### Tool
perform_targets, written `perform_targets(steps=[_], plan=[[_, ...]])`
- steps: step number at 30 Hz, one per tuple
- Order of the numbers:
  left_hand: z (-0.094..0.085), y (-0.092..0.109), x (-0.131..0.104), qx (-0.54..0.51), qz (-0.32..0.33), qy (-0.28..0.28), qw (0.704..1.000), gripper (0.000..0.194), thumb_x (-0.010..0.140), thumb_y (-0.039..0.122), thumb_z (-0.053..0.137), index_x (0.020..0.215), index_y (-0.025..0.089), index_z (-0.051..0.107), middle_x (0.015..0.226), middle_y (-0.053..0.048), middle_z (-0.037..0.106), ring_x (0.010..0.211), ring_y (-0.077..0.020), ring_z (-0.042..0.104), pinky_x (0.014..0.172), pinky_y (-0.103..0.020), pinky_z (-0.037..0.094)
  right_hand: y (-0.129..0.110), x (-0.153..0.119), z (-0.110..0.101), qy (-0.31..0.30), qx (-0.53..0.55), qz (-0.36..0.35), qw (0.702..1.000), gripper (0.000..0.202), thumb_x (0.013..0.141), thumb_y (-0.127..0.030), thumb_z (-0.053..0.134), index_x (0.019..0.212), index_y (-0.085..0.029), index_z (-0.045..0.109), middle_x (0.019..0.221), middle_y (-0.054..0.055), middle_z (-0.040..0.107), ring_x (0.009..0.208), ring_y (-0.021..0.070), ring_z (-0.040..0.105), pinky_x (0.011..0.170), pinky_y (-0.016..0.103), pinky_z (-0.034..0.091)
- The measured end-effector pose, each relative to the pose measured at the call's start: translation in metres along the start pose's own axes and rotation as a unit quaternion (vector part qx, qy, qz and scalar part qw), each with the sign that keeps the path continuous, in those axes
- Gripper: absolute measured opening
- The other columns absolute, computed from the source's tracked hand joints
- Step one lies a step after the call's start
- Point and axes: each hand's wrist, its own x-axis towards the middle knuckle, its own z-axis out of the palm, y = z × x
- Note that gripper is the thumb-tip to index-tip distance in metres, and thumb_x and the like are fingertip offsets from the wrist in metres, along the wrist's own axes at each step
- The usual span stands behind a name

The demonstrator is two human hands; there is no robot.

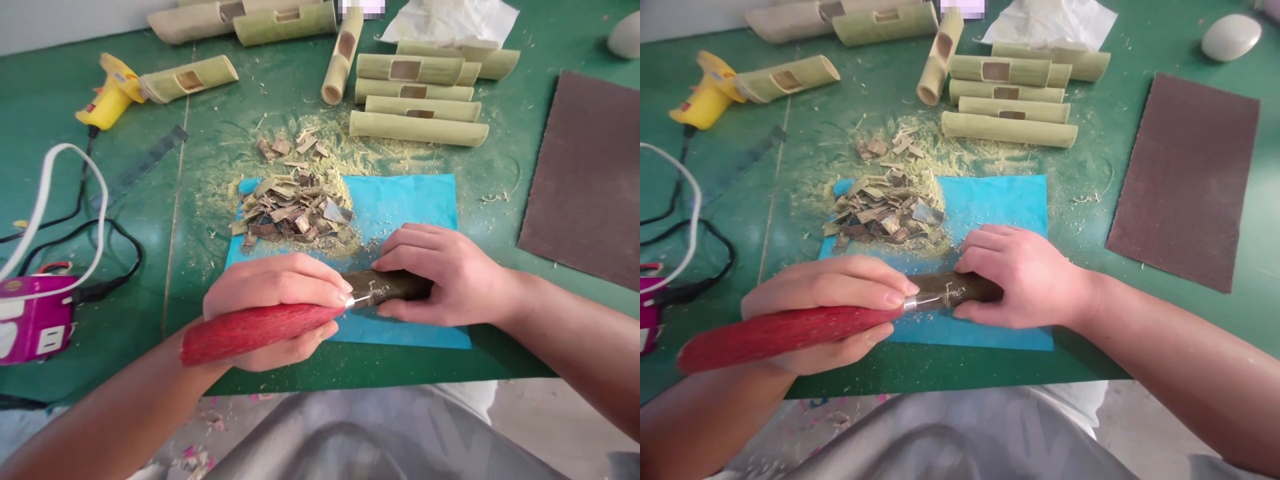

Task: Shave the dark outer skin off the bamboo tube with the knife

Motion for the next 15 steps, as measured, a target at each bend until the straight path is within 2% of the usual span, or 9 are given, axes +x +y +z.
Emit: perform_targets(steps=[15], plan=[[0.0003, -0.001, 0.0003, 0.019, 0.009, -0.002, 1.0, 0.015, 0.087, 0.013, 0.072, 0.098, 0.024, 0.068, 0.095, 0.001, 0.081, 0.081, -0.0114, 0.079, 0.077, -0.022, 0.068, 0.0011, -0.0003, 0.0, -0.003, 0.012, 0.008, 1.0, 0.027, 0.091, -0.037, 0.075, 0.098, -0.011, 0.07, 0.092, 0.013, 0.073, 0.082, 0.0229, 0.069, 0.07, 0.035, 0.055]])
